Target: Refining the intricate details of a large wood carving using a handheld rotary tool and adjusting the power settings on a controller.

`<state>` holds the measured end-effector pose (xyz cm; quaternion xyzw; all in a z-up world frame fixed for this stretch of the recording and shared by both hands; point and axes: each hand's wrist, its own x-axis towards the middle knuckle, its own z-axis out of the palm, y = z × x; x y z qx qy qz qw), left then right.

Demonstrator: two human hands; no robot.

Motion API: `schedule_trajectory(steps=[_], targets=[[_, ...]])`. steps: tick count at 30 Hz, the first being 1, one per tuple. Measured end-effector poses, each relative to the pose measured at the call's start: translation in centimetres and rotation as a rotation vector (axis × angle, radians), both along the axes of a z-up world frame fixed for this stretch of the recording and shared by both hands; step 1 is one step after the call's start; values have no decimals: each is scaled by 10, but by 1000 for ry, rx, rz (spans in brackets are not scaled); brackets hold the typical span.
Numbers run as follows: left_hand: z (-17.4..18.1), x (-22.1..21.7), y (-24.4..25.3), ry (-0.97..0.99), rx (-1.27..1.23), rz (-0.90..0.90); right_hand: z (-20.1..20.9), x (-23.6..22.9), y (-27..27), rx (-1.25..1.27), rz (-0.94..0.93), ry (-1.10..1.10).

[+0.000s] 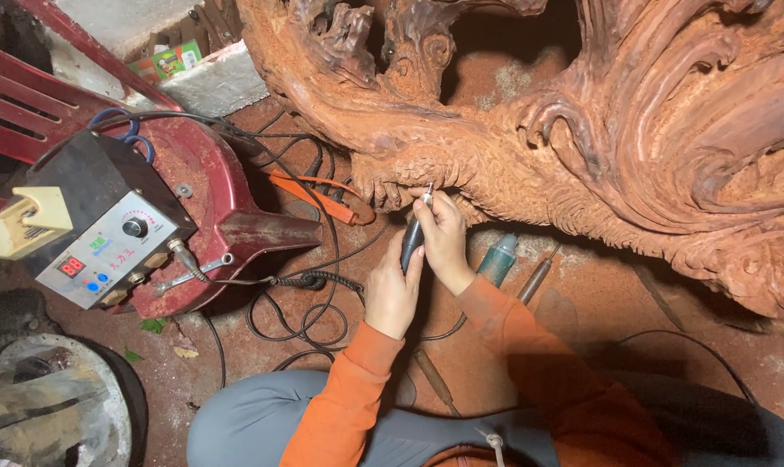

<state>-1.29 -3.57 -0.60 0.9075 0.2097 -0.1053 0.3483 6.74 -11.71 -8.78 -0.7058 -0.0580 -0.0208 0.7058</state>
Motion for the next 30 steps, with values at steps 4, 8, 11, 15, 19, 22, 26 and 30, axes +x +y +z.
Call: schedule_trajectory(steps=[4,8,11,15,19,22,26,30], targets=[[2,1,0,12,7,-9,2,0,0,-1,-6,0],[2,2,0,12,3,-2,3,0,1,-5,-8,7],[0,2,0,7,0,-4,0,1,0,-12,-12,5],[-3,1,1,-14,8,-6,3,0,1,-21,-14,8],[-6,0,2,-21,5,-12,-2,0,2,-21,-14,4],[-8,0,2,-33,8,-10,-4,0,3,-24,-16,7],[-9,0,4,-53,18,-15,-4,0,3,-18,-14,21],[-10,-1,3,-76,14,-5,-3,0,2,-36,-12,27]])
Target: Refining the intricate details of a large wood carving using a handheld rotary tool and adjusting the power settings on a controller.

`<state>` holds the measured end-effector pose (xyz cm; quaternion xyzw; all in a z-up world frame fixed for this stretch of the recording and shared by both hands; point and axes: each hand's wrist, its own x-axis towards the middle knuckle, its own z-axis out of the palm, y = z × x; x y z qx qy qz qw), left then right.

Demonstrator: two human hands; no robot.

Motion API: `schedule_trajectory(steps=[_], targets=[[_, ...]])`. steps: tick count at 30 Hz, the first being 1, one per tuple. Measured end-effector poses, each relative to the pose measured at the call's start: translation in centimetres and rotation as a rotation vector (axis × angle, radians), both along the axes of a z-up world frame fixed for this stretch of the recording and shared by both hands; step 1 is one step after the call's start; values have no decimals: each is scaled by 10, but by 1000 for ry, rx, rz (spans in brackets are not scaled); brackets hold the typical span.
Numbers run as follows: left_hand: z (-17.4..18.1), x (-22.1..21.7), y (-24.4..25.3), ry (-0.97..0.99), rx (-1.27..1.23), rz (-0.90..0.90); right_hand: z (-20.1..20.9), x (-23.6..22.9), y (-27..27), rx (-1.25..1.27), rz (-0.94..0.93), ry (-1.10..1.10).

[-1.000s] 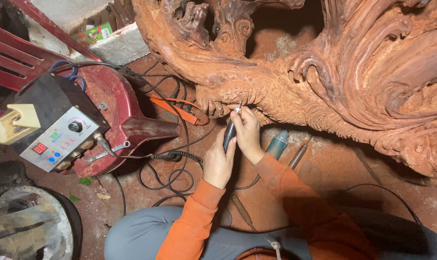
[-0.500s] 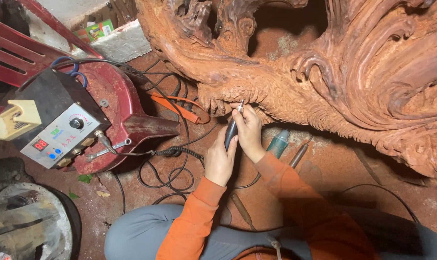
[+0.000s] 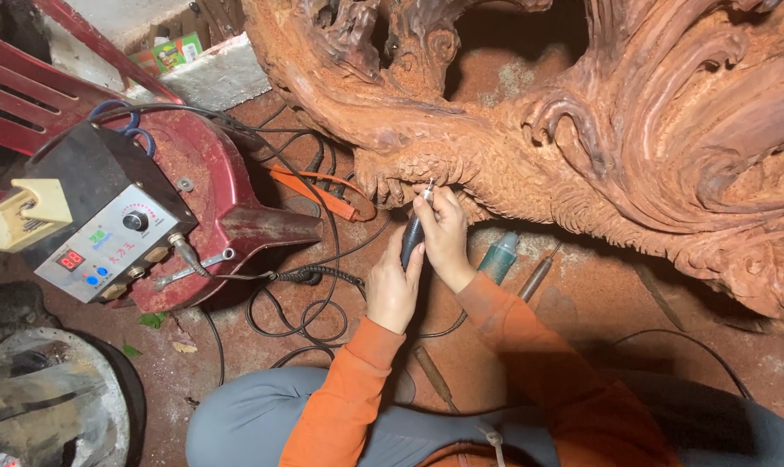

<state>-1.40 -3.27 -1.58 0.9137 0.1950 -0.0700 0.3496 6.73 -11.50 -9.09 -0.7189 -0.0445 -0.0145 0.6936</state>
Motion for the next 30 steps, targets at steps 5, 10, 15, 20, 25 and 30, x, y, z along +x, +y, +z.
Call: schedule_trajectory(steps=[5,10,15,20,25,30], targets=[[-2,1,0,9,6,-1,1,-1,1,3,-4,29],[2,0,0,31,-13,-4,-15,-1,0,15,-6,17],[15,-5,0,86,-18,-1,-7,-10,7,148,-2,92],[31,-15,14,163,-31,22,4,-24,26,357,55,234],[67,-16,36,218,-31,-14,18,-33,43,450,120,307],[80,-12,54,238,14,-67,33,-30,48,448,154,226]])
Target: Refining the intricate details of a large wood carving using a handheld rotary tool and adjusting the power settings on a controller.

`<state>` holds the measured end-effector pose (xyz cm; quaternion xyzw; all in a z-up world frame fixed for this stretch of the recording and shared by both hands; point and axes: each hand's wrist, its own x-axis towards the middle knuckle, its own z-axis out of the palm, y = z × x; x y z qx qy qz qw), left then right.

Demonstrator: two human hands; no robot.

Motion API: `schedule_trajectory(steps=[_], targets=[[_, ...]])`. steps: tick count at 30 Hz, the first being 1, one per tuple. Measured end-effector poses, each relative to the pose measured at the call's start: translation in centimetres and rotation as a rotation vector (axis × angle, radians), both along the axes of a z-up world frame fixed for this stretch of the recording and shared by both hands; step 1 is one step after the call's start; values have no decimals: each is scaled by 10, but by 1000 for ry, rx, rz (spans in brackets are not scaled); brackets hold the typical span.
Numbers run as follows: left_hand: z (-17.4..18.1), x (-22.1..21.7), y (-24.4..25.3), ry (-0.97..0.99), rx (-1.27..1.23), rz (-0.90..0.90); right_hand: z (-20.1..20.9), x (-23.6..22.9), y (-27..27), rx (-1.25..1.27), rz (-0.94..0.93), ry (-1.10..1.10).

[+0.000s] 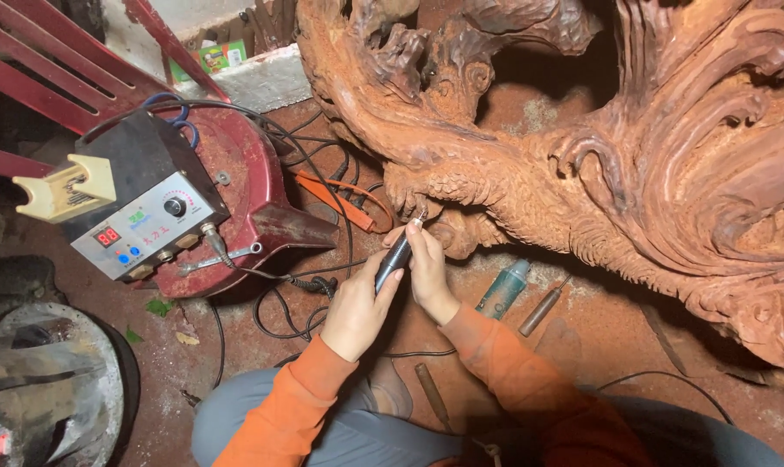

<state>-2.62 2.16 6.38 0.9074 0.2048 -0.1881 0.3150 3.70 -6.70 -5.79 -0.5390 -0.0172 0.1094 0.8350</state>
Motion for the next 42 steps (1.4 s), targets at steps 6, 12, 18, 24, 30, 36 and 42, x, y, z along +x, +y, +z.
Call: schedule_trajectory(steps=[6,12,18,24,30,36,42], targets=[[-3,6,0,-32,-47,3,1,7,5,-66,-9,40],[11,22,-13,-119,-125,-17,-1,25,-6,-114,-74,45],[-19,23,-11,-148,-54,-67,12,32,-9,-143,-115,76],[-15,28,-15,-132,-32,-54,12,33,-8,-125,-134,110],[-21,28,-17,-126,14,-72,21,35,-10,-127,-146,107],[-21,28,-19,-143,24,-93,15,32,-12,-76,-148,112],[-20,26,-19,-143,-3,-61,13,37,-13,-123,-123,103]])
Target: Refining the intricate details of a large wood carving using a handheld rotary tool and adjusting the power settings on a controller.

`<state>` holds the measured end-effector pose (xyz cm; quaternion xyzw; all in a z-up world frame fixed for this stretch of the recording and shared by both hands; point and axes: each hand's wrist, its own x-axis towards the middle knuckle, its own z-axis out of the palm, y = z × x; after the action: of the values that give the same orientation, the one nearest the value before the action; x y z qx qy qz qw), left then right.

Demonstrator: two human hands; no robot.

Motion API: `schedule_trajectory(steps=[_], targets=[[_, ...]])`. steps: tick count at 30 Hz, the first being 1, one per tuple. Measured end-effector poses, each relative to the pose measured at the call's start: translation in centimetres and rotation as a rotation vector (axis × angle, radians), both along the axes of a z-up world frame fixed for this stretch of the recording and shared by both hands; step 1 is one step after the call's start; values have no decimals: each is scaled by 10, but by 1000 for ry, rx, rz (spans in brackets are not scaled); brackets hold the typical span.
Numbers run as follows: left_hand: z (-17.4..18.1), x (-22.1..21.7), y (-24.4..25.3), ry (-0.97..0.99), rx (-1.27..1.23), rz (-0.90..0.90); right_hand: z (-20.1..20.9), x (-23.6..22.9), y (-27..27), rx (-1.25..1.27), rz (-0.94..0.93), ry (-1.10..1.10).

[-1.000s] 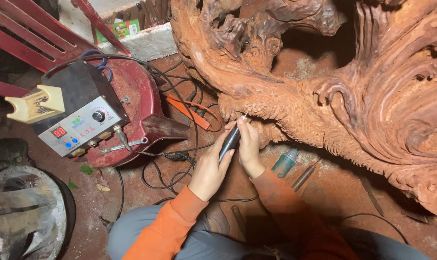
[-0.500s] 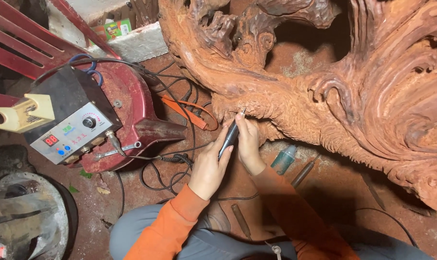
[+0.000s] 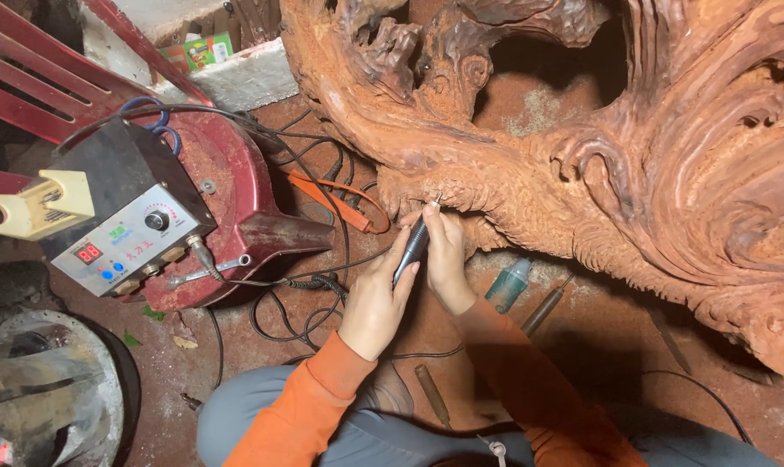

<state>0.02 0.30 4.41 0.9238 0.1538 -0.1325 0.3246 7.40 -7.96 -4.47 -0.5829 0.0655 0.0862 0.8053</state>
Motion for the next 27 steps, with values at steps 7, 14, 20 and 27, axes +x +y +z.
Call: schedule_trajectory(steps=[7,14,20,27], targets=[[0,2,2,2,-26,24,1,1,0,-71,19,22],[2,1,0,-5,0,-21,-3,-2,-1,-62,-31,-37],[-2,-2,2,-8,2,-10,2,1,0,-107,4,-41],[3,4,2,26,-34,40,14,6,1,-133,18,18]])
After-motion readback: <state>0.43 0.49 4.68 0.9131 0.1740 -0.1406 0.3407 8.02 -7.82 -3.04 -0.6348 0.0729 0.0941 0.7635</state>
